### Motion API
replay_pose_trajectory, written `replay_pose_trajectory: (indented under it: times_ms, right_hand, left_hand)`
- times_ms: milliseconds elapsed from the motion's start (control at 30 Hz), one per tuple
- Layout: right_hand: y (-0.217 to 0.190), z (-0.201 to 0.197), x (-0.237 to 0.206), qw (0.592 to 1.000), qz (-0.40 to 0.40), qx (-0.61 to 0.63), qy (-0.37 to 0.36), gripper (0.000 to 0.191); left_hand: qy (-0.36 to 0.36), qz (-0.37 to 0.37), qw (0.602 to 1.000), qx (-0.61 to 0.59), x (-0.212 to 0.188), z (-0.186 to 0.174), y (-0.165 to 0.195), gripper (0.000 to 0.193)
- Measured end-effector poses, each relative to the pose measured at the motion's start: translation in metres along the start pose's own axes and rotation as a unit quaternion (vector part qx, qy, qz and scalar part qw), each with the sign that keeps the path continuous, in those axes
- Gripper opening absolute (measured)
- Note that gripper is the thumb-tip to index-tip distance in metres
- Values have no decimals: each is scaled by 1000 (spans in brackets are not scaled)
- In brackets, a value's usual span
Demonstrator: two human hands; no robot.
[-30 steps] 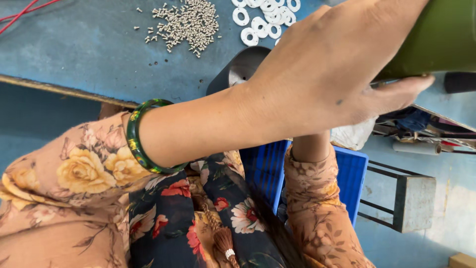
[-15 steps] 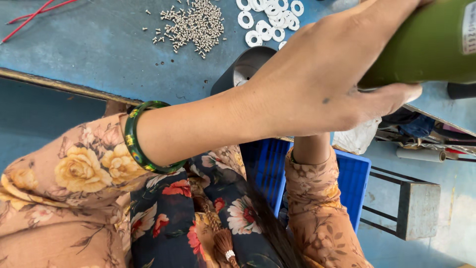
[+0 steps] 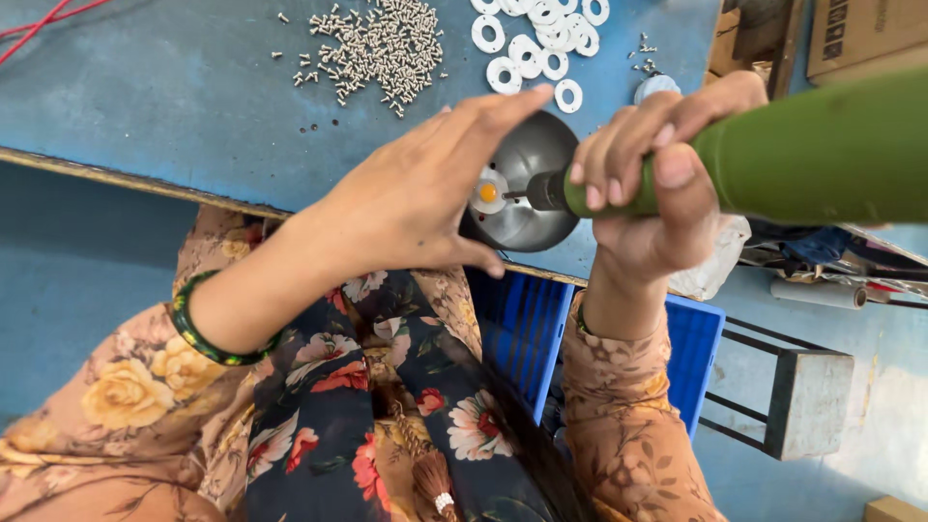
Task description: The person assembles a cylindrical LED light fixture by inserting a white plastic ring into the housing and securing it with screws using a green electric screwdriver. They then attach an LED module with wires to the fixture.
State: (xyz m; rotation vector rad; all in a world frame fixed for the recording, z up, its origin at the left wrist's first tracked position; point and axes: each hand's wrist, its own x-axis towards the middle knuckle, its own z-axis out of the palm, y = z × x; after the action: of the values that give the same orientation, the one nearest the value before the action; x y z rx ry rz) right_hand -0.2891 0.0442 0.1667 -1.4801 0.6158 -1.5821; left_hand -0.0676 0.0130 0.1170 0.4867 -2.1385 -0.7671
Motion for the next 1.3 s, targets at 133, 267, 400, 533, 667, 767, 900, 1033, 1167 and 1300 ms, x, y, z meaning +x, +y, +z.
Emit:
replay_pose_trajectory:
  times_ms: [133, 267, 400, 533, 667, 767, 900, 1033, 1167, 1300]
  right_hand:
    - [3, -2, 8, 1000, -4, -3, -13, 20]
    - [8, -4, 20, 999, 9, 13, -37, 17]
    - [4, 5, 18, 999, -11, -25, -17, 16]
    - [-1, 11, 8, 999, -28, -16, -14, 16]
    - [3, 7, 3, 999, -32, -13, 5, 16]
    - [4, 4, -2, 999, -25, -22, 21, 17]
    - [-11, -23, -1, 999, -50, -15, 11, 17]
    - [-61, -90, -14, 997, -65, 44, 15, 26]
    - [-115, -138, -52, 998, -49, -7, 50, 35]
    - [-116, -119, -80, 995, -12, -97, 37, 41]
  left_hand:
    - [29, -40, 999, -9, -1, 6, -14, 128]
    - [37, -49, 998, -22, 6, 3, -20, 123]
    - [37, -71, 997, -22, 10, 4, -18, 120]
    - [31, -73, 997, -15, 5, 7, -15, 122]
    - [31, -82, 996, -17, -7, 10, -11, 123]
    - [53, -72, 995, -39, -16, 14, -8, 120]
    - [37, -64, 996, -50, -19, 14, -6, 119]
    - [-59, -1, 992, -108, -9, 4, -16, 116]
    - [-183, 36, 965, -183, 11, 1, -29, 119]
    - [-196, -13, 963, -187, 13, -1, -17, 125]
